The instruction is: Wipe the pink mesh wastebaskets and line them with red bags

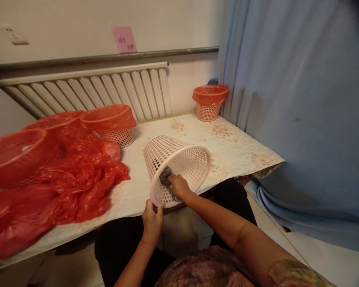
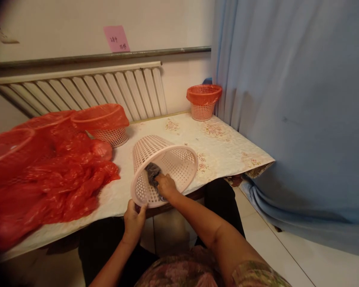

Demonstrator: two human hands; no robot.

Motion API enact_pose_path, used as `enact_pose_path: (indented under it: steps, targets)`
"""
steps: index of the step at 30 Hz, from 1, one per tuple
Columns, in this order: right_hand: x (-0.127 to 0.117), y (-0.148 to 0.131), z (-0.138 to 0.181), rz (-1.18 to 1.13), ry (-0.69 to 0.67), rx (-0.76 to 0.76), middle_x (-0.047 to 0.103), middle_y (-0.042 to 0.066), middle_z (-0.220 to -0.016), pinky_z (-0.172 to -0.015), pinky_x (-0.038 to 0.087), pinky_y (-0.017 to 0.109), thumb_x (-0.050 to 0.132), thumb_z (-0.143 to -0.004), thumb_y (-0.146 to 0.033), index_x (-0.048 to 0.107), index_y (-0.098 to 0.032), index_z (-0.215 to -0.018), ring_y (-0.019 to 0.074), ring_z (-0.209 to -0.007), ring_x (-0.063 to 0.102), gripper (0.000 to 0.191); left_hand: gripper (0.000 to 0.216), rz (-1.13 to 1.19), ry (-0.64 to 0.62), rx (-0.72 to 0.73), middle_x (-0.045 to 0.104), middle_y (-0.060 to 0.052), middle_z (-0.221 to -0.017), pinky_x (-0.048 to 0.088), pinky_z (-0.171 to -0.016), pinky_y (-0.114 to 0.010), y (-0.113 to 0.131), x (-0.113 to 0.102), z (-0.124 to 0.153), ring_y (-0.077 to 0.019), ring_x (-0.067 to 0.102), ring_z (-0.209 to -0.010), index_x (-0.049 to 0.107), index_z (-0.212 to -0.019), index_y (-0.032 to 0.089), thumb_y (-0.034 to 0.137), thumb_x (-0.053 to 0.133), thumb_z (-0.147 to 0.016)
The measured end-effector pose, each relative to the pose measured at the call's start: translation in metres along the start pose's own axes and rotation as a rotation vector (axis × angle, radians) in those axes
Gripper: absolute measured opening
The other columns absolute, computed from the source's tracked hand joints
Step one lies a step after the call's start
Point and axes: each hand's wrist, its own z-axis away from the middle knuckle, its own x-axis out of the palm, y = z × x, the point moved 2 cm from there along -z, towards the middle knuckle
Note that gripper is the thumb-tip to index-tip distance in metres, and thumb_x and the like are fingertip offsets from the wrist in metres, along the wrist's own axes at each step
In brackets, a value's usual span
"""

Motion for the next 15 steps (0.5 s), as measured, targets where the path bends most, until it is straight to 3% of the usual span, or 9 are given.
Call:
enact_pose_path:
  steps: [7,15]
  targets:
    - [-0.021,0.047,0.001,0.133,0.005,0.106,0.061,0.012,-0.108,-0.083,0.038,0.035,0.039,-0.086,-0.014,0.064,-0.017,-0.097,0.0252,-0.099,0.05,0.027,0.009,0.032,-0.053,0.139,0.056,0.0,-0.075,0.045,-0.065,-0.028,0.044,-0.005,-0.018,-0.0171,0.056,-0.068,0.051,-0.086,0.021,0.029,0.052,-0.083]
    - [-0.018,0.048,0.004,0.135,0.019,0.111,0.058,0.008,-0.115,-0.091,0.032,0.034,0.038,-0.086,-0.013,0.062,-0.02,-0.106,0.0208,-0.101,0.049,0.032,0.022,0.216,-0.106,-0.1,0.063,-0.004,-0.079,0.048,-0.065,-0.031,0.003,0.039,0.006,-0.0189,0.059,-0.069,0.055,-0.087,0.017,0.036,0.058,-0.074]
